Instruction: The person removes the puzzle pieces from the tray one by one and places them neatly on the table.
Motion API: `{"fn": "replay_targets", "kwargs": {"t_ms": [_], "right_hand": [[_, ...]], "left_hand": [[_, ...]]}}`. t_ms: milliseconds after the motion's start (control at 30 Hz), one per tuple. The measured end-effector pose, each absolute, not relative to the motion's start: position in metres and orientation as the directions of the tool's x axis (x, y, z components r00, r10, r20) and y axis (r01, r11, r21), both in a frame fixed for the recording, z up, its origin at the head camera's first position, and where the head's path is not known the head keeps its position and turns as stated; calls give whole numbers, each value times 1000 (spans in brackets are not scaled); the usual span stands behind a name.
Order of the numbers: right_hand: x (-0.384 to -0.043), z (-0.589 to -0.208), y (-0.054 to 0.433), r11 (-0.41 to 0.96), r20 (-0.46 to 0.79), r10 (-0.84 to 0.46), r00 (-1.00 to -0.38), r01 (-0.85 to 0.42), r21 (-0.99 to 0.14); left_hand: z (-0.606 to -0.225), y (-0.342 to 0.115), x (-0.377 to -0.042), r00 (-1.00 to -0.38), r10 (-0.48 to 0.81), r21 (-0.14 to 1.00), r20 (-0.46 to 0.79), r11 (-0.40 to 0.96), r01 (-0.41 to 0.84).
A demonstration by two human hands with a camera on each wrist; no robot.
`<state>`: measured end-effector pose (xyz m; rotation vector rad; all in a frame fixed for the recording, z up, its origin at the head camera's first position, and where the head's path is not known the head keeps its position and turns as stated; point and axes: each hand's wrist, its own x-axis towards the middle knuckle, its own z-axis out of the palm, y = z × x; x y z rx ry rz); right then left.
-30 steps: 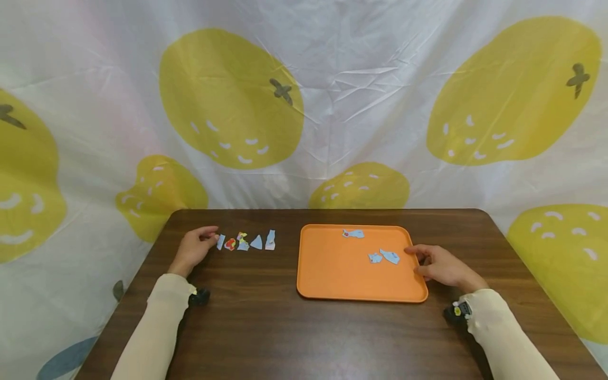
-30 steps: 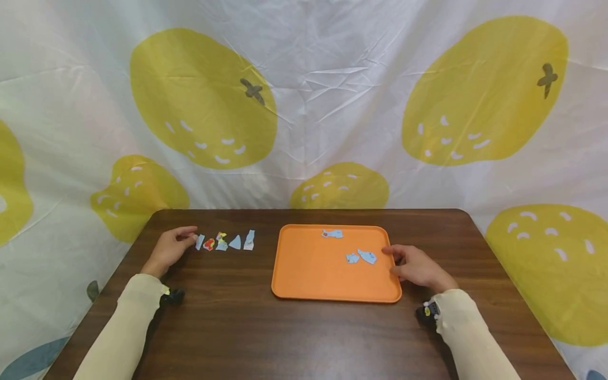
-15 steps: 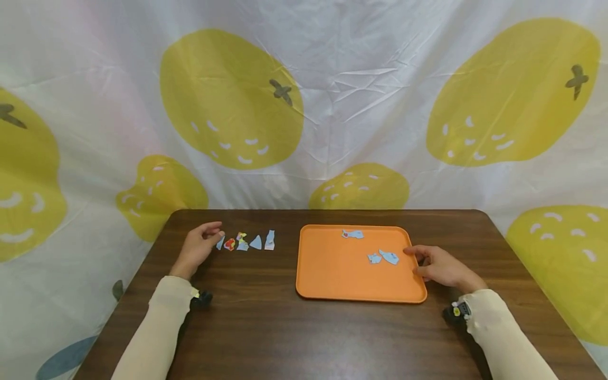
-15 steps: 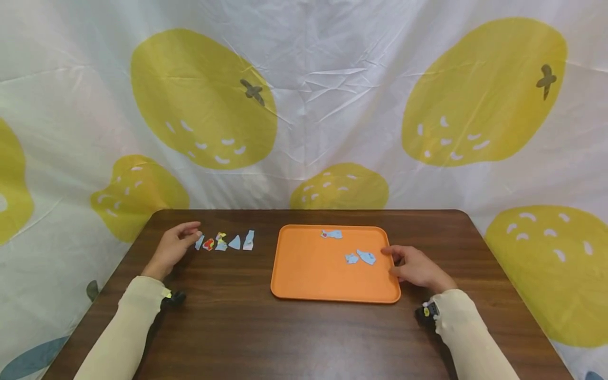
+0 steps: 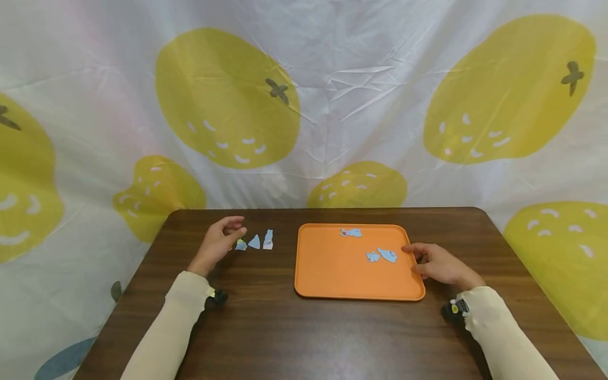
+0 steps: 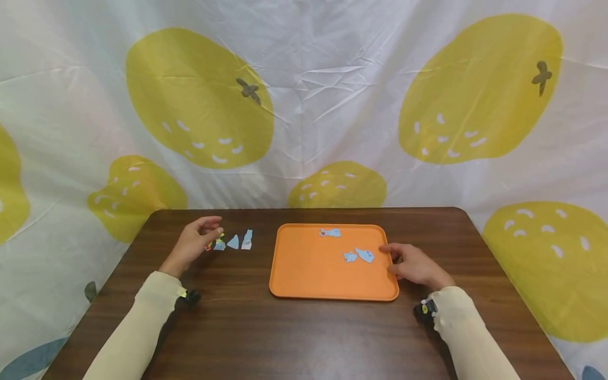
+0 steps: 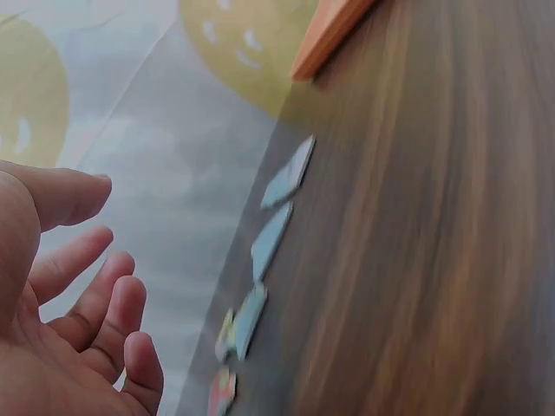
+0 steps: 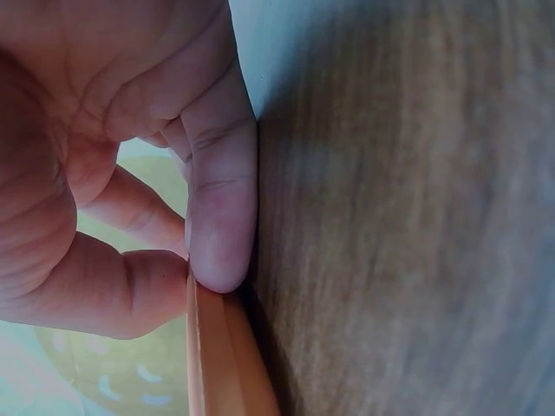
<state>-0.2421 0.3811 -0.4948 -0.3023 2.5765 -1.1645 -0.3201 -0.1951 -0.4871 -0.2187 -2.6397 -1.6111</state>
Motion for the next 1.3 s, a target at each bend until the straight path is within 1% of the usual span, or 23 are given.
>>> {"fn": "replay_targets", "kwargs": {"t_ms": [167, 433, 800, 1000, 1133, 1300], "right_hand": [[-241, -497, 381, 652, -177, -311, -934, -74, -755], [-237, -495, 381, 649, -180, -304, -935, -65, -758], [-241, -494, 380, 660, -165, -316, -934, -91, -746], [-242, -497, 379, 670, -167, -319, -933, -98, -735], [-242, -495, 380, 658, -172, -321, -931, -89, -748], [-242, -495, 380, 654, -174, -322, -930, -86, -752]], "left_hand": [[-484, -176, -319, -983, 129, 869, 134, 461, 179], [-477, -140, -321, -968, 214, 864, 129, 456, 216], [-468, -92, -324, -944, 301, 843, 133, 467, 267], [-468, -70, -326, -939, 323, 839, 121, 472, 271], [-470, -55, -330, -934, 339, 836, 109, 477, 271], [-473, -38, -334, -928, 357, 852, 104, 450, 269]]}}
